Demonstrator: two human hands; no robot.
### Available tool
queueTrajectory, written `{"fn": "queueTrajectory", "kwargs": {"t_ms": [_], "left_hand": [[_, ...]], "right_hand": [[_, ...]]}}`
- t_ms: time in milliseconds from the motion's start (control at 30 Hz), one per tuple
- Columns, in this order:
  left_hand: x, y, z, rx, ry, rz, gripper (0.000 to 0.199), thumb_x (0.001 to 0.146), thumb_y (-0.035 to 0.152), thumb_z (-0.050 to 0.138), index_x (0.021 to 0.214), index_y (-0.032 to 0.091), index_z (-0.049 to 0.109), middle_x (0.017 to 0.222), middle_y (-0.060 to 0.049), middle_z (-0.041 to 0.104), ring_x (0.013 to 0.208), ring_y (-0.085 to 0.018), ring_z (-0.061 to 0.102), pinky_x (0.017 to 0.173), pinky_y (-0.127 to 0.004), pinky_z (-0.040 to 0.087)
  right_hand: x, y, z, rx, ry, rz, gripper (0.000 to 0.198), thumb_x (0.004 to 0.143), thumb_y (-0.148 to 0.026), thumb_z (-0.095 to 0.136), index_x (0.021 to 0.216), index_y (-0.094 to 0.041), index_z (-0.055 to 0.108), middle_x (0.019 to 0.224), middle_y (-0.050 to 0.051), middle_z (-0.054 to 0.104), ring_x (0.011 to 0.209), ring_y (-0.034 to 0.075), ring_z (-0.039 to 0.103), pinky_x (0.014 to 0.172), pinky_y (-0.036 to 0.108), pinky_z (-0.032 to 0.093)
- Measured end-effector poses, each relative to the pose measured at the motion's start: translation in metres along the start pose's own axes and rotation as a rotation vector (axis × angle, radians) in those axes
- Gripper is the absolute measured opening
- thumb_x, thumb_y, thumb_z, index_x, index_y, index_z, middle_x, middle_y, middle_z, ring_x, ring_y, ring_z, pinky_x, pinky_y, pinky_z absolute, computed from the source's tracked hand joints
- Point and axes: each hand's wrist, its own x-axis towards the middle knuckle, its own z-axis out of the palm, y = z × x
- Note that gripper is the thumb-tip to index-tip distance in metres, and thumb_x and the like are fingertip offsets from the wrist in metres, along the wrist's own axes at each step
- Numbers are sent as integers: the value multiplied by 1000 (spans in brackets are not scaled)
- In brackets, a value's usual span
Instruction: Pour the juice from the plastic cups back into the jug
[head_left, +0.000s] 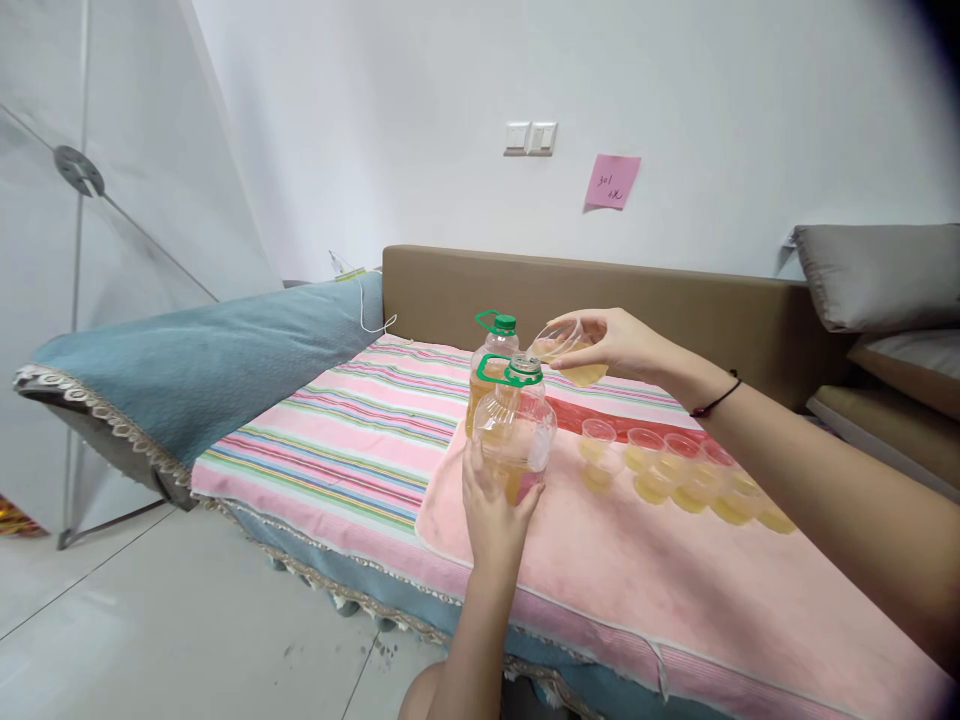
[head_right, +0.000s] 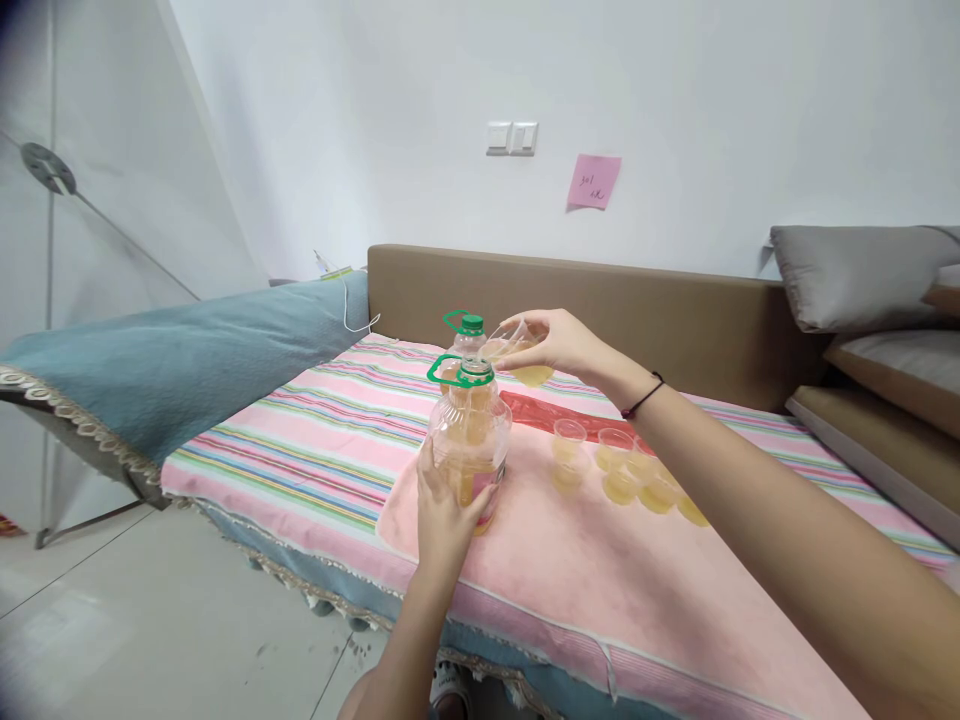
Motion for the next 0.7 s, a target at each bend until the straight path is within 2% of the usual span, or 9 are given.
{"fn": "queueTrajectory", "kwargs": {"t_ms": [400,700], "left_hand": [[0,2,0,3,12,-16,107,70,30,84,153,23,18,153,-20,38,142,-38,42,113,-56,42],[0,2,-1,9,2,3,108,70,29,84,154,23,16,153,-20,40,143,-37,41,115,-57,41]], "right_hand": [[1,-11,-4,-95,-33,-22,62,57,-44,88,112,-21,72,96,7,72,89,24,67,77,37,54],[0,-20,-6,-161,-85,-28,59,61,-44,85,113,-21,71,96,6,73,86,23,66,75,34,52]]}}
